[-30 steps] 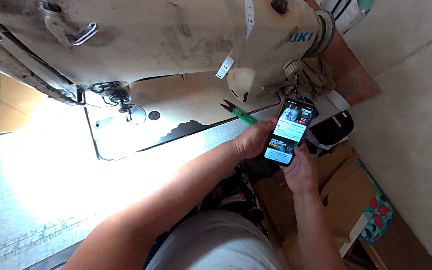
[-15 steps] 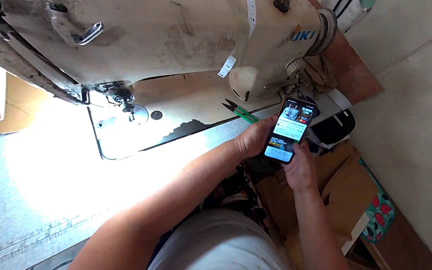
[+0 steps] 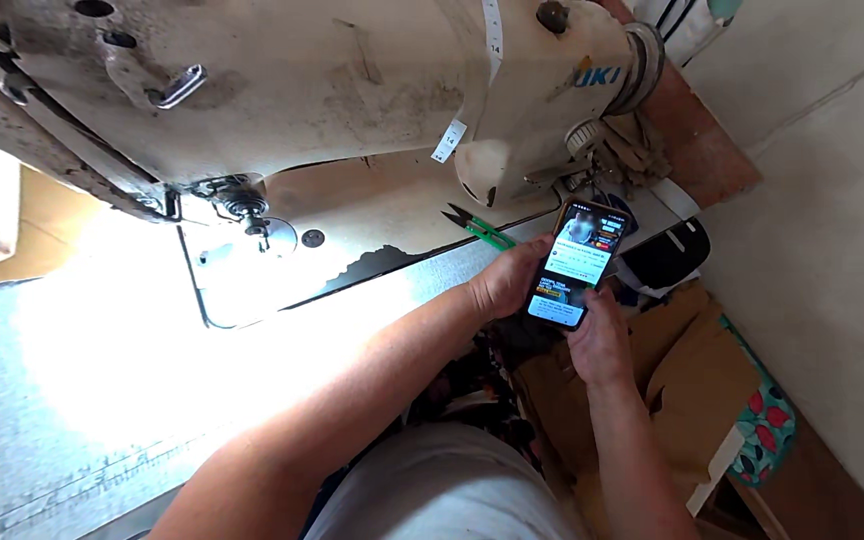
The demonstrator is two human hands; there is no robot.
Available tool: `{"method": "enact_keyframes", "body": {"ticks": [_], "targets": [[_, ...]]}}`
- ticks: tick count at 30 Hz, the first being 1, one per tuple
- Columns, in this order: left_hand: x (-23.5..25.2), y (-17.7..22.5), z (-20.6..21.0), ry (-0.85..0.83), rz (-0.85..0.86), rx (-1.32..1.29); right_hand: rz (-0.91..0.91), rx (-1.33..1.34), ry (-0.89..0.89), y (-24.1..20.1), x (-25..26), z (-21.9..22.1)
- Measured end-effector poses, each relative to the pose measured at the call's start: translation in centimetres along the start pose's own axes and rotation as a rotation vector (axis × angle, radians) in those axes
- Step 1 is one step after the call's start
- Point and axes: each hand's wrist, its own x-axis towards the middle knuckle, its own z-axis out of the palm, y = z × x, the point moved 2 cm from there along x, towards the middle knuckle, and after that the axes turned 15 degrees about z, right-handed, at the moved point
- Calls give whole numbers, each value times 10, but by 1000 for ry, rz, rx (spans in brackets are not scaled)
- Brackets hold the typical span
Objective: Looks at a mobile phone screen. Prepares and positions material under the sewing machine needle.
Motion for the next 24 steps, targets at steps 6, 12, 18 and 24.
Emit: {"method": "enact_keyframes", "body": {"ticks": [6,12,18,24], "targets": [[-1,0,1,10,-5,17,18,-6,20,0,-1,0],[-1,1,1,-5,-11,1,16,-2,25,-1,0,1],[0,1,0,5,-14,-2,20,6,16,-1,-1,1],[0,0,-2,5,-16,-1,33,33,15,-2,-2,0]]}}
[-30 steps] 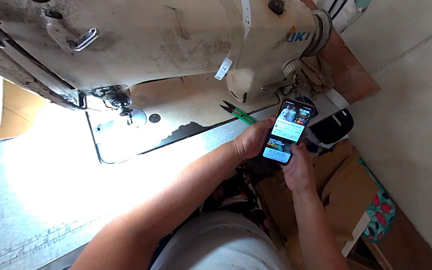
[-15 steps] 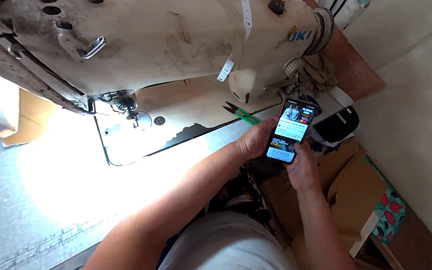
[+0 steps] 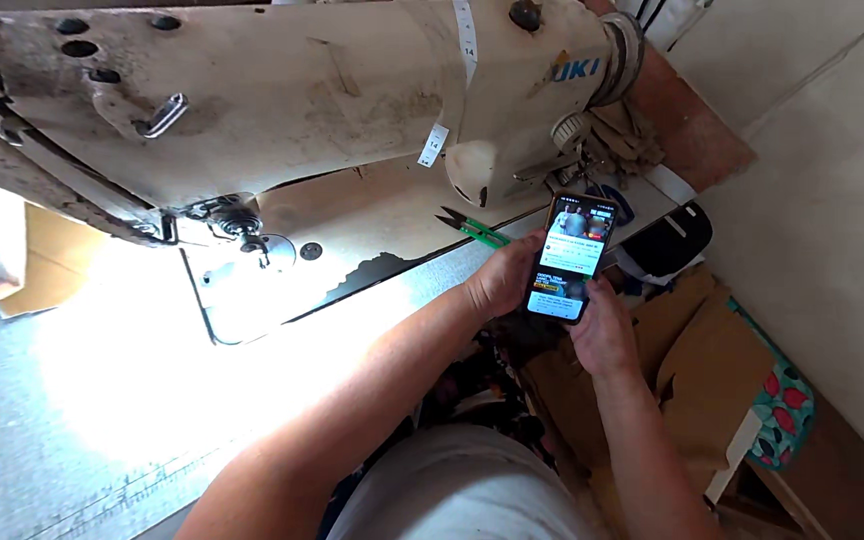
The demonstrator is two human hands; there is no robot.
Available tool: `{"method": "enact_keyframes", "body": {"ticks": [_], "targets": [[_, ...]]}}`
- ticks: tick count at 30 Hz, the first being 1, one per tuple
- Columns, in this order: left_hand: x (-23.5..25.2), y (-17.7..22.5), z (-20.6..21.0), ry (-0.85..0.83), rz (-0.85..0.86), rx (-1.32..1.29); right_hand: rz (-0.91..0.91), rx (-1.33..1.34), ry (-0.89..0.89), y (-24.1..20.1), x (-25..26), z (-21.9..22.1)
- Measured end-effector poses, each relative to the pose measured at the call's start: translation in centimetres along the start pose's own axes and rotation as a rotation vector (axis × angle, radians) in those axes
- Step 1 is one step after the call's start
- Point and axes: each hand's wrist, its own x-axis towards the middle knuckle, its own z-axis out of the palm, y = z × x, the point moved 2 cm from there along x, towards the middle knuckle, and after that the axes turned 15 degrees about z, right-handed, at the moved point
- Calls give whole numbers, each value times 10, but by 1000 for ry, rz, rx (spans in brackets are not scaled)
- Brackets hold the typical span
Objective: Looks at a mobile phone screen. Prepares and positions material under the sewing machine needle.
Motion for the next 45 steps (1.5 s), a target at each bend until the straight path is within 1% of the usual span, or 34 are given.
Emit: {"method": "enact_keyframes", "body": {"ticks": [7,22,45], "targets": [[0,1,1,12,-4,1,-17,-41,-11,0,1,-3],[1,0,0,-12,0,-16,-14,-9,-20,-1,-1,-2],[0,1,0,21,-12,-21,-5,-20,-40,-1,1,-3]]}}
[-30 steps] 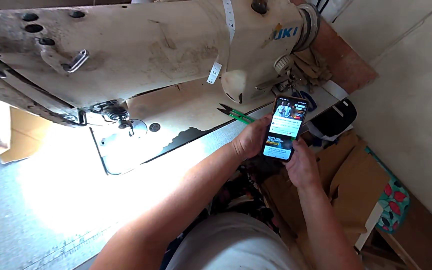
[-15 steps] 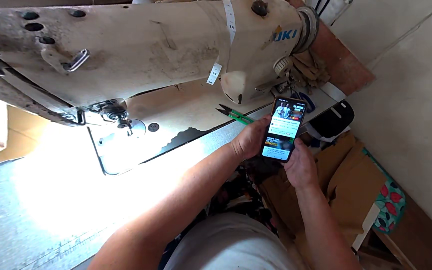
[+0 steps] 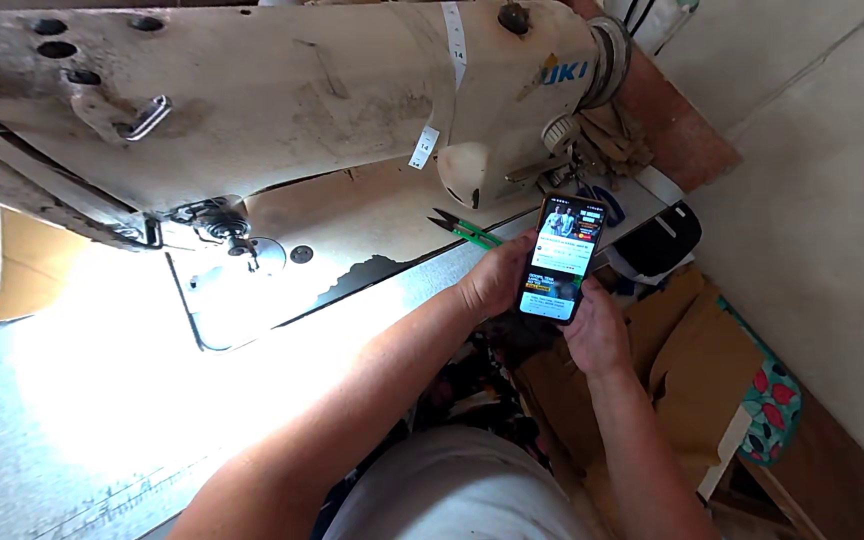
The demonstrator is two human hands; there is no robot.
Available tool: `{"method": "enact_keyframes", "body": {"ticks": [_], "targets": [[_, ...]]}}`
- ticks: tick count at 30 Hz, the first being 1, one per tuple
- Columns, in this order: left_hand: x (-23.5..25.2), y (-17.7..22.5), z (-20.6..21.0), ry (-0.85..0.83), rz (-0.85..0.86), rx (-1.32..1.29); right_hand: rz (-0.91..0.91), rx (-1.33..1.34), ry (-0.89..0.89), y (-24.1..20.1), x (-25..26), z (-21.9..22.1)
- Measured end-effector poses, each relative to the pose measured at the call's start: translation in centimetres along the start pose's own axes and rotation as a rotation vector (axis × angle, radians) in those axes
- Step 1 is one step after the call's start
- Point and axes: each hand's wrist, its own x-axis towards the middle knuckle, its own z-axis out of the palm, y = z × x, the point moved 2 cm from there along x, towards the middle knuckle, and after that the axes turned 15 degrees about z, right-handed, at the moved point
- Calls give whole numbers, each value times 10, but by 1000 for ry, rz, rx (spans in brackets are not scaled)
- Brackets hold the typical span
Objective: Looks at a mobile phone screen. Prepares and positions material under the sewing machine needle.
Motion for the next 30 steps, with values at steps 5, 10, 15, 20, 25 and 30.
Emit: {"method": "enact_keyframes", "body": {"ticks": [5,10,15,20,25,30], "targets": [[0,1,1,-4,-2,2,8,-18,8,-1,0,1],[0,0,0,-9,9,18,-18,-38,14,-1,-1,1],[0,0,0,-4,4,14,-39,-68,15,1,-1,1],[0,0,1,-10,14,28,-43,-77,35,1,-1,2],[0,0,2,-16,23,52,-56,-102,52,2,-1,2],[-1,0,2,-15,12,40,-24,-54,110,1,-1,6]]}}
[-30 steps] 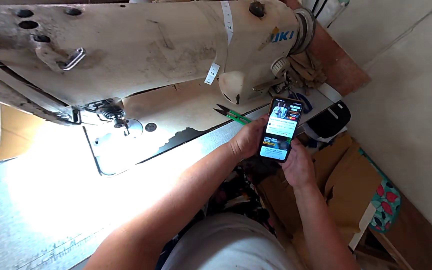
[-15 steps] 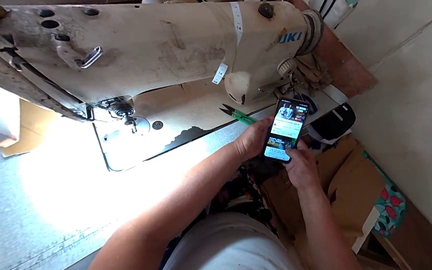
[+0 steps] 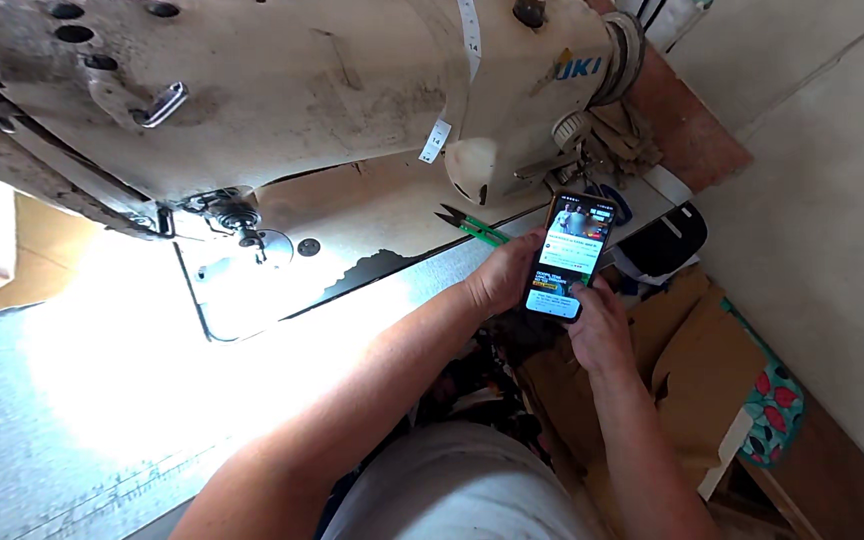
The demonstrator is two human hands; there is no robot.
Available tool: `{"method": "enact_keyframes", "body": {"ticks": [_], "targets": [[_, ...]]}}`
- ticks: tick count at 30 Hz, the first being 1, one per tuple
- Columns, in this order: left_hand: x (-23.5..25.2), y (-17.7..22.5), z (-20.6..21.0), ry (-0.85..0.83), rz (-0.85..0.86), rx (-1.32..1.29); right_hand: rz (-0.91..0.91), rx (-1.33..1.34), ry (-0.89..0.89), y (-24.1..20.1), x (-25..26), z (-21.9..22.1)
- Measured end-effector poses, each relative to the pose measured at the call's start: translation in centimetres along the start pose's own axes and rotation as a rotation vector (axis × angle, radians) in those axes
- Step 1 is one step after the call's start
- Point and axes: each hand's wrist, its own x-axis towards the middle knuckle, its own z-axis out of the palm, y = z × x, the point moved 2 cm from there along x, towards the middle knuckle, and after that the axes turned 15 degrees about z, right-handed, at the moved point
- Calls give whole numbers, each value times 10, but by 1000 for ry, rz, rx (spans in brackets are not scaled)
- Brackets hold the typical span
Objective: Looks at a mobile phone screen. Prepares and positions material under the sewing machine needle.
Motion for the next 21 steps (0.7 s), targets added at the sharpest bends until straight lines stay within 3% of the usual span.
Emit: {"method": "enact_keyframes", "body": {"ticks": [9,21], "targets": [[0,-1,-1,-1,-1,-18,-28,-17,-123,2,1,-6],[1,-1,-1,5,0,-4,-15,-15,-41,3,1,0]]}}
